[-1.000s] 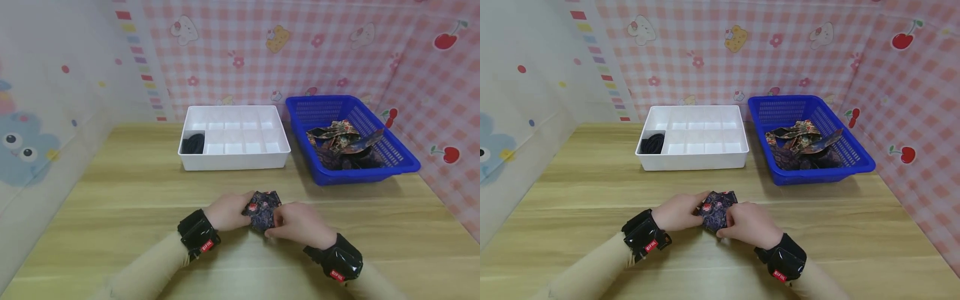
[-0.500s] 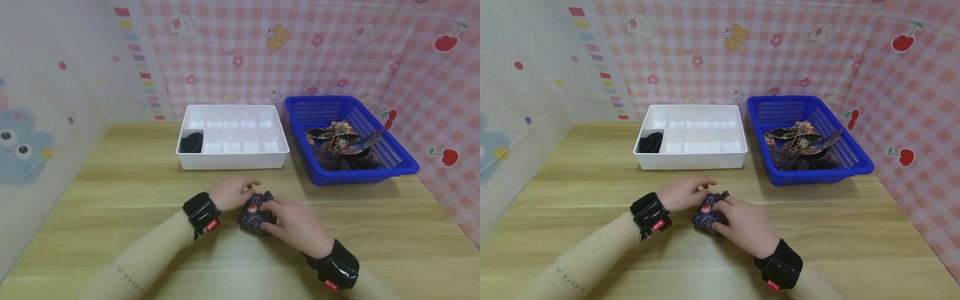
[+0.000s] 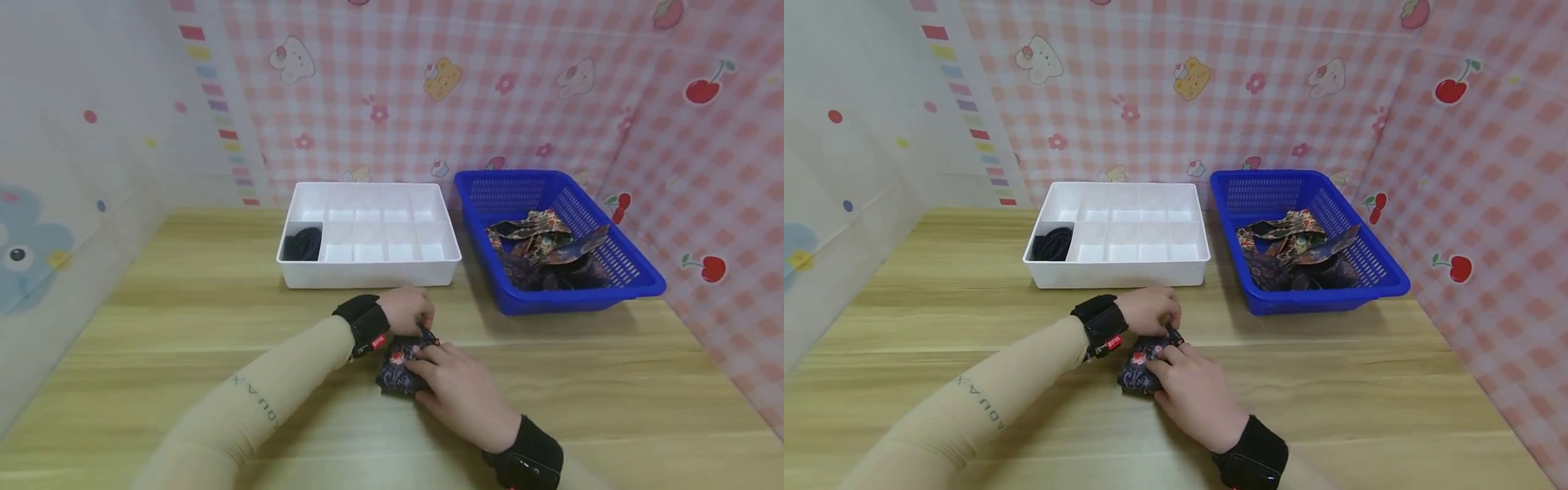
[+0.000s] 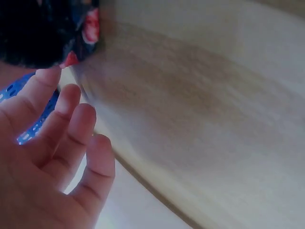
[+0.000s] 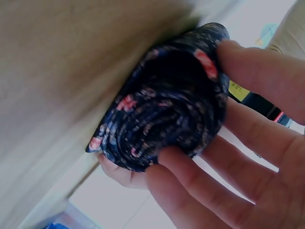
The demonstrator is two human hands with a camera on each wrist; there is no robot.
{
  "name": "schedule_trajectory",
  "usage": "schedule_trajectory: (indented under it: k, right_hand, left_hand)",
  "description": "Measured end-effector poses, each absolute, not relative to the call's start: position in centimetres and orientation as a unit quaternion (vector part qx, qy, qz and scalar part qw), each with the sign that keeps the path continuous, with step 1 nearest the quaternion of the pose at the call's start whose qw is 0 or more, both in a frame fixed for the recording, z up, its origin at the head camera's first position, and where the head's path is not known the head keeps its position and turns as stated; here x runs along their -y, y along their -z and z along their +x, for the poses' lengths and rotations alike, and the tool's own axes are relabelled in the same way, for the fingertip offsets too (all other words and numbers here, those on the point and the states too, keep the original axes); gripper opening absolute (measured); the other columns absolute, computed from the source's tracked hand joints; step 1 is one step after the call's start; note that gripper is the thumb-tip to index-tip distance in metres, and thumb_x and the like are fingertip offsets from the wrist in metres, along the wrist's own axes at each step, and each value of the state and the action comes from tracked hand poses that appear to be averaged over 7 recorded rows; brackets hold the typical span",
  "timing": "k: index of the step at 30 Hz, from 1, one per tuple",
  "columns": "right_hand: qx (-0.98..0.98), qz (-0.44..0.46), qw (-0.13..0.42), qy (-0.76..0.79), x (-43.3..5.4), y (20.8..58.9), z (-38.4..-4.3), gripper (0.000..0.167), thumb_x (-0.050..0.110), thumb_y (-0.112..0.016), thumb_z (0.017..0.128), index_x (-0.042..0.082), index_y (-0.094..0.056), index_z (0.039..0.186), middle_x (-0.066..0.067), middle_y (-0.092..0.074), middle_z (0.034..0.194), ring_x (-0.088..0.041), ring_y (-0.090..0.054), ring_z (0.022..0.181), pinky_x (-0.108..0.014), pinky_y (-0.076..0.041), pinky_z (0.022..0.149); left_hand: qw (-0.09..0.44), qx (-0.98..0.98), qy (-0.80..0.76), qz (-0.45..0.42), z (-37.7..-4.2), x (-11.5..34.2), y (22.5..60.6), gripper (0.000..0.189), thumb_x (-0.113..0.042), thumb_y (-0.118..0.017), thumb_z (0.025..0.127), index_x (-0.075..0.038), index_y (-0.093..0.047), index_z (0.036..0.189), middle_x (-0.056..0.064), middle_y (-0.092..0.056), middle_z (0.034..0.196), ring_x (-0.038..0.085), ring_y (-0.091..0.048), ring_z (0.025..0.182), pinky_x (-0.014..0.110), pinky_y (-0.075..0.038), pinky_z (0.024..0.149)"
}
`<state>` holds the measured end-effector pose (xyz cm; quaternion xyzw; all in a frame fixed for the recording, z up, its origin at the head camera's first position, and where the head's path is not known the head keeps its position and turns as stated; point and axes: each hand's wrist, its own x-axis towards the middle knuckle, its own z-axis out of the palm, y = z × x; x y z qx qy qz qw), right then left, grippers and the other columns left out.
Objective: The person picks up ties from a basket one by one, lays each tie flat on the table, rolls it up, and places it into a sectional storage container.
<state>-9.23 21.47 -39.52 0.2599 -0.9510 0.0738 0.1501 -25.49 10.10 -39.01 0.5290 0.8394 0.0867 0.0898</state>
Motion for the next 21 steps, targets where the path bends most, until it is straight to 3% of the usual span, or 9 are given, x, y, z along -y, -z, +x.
schedule_trajectory:
  k: [3, 8, 11, 14, 18, 21]
  right_hand:
    - [0.952, 0.26, 0.142, -0.073, -21.5, 39.3, -9.2, 0.036, 0.013, -0.082, 0.07, 0.01, -0.072, 0.105, -0.002, -0.066, 0.101, -0.019, -0.061, 0.092, -0.035, -0.053, 0.078]
    - [0.955, 0.258, 0.134, -0.067, -21.5, 39.1, -9.2, 0.032, 0.012, -0.082, 0.07, 0.012, -0.07, 0.099, -0.001, -0.067, 0.098, -0.018, -0.062, 0.089, -0.036, -0.054, 0.075]
    - [0.955, 0.255, 0.138, -0.061, -21.6, 39.1, -9.2, 0.031, 0.015, -0.083, 0.07, 0.014, -0.071, 0.098, 0.001, -0.067, 0.098, -0.017, -0.062, 0.086, -0.035, -0.054, 0.071]
    - [0.956, 0.25, 0.145, -0.055, -21.6, 39.1, -9.2, 0.031, 0.019, -0.084, 0.07, 0.016, -0.072, 0.098, 0.003, -0.068, 0.098, -0.015, -0.061, 0.084, -0.034, -0.054, 0.068]
    - [0.956, 0.245, 0.15, -0.053, -21.8, 39.3, -9.2, 0.031, 0.022, -0.084, 0.07, 0.018, -0.072, 0.098, 0.004, -0.068, 0.098, -0.015, -0.061, 0.085, -0.034, -0.053, 0.066]
    - [0.957, 0.242, 0.15, -0.054, -21.8, 39.4, -9.3, 0.03, 0.023, -0.084, 0.07, 0.018, -0.072, 0.098, 0.005, -0.068, 0.098, -0.014, -0.061, 0.085, -0.033, -0.053, 0.066]
  left_hand:
    - [0.107, -0.842, -0.094, 0.52, -25.4, -10.2, 39.1, 0.008, -0.009, -0.075, 0.08, -0.012, -0.067, 0.08, -0.001, -0.06, 0.086, 0.015, -0.056, 0.083, 0.027, -0.046, 0.073]
    - [0.135, -0.857, -0.08, 0.491, -25.0, -10.5, 38.8, 0.013, -0.009, -0.071, 0.084, -0.009, -0.071, 0.097, 0.001, -0.066, 0.095, 0.015, -0.059, 0.084, 0.027, -0.048, 0.075]
    - [0.127, -0.862, -0.044, 0.489, -24.6, -10.7, 38.4, 0.003, -0.01, -0.068, 0.084, -0.011, -0.069, 0.081, -0.005, -0.061, 0.076, 0.011, -0.052, 0.07, 0.023, -0.042, 0.064]
    - [0.104, -0.864, -0.022, 0.493, -23.9, -10.7, 37.4, 0.02, -0.013, -0.069, 0.082, -0.015, -0.061, 0.065, -0.008, -0.049, 0.062, 0.01, -0.045, 0.061, 0.024, -0.037, 0.057]
    - [0.083, -0.865, -0.031, 0.494, -22.8, -10.3, 36.2, 0.014, -0.014, -0.07, 0.081, -0.018, -0.064, 0.069, -0.01, -0.056, 0.067, 0.011, -0.053, 0.068, 0.027, -0.044, 0.061]
    - [0.098, -0.852, -0.063, 0.51, -22.1, -9.4, 35.8, 0.008, -0.014, -0.067, 0.083, -0.017, -0.07, 0.076, -0.009, -0.061, 0.069, 0.01, -0.057, 0.069, 0.027, -0.046, 0.064]
